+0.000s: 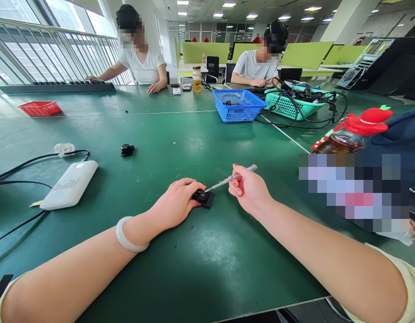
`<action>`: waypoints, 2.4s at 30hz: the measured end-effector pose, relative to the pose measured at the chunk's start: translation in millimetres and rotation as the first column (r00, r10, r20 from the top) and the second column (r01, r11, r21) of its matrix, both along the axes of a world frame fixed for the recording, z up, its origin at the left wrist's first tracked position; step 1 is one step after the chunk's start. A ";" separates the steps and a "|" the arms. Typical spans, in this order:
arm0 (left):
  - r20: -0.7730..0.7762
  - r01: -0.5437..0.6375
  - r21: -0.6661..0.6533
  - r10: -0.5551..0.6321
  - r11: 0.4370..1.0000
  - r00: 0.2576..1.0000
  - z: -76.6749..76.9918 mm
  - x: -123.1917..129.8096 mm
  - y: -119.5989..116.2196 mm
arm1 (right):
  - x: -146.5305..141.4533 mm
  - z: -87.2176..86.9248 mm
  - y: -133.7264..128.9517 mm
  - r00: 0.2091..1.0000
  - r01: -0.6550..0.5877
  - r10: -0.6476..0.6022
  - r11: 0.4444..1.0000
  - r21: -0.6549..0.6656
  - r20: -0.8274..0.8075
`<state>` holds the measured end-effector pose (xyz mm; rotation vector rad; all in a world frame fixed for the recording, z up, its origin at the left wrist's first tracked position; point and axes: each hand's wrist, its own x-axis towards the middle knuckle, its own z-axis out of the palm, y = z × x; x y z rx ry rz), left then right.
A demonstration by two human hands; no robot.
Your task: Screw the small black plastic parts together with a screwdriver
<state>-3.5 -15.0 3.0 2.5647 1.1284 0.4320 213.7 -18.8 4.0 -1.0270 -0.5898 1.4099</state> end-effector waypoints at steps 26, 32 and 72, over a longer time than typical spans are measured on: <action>-0.025 0.069 0.061 -0.067 0.996 0.997 -2.4 -1.1 1.8 | 0.2 8.9 -10.0 0.968 -0.074 -0.001 0.955 0.287 0.252; -0.032 0.078 0.071 -0.076 0.994 0.997 -2.7 -1.2 1.7 | 0.4 10.3 -7.6 0.976 -0.094 0.043 0.967 0.238 0.214; 0.030 0.129 0.193 -0.138 0.973 0.990 -4.3 -3.1 2.5 | 3.9 4.4 -23.3 0.869 -0.205 -0.120 0.796 0.570 0.480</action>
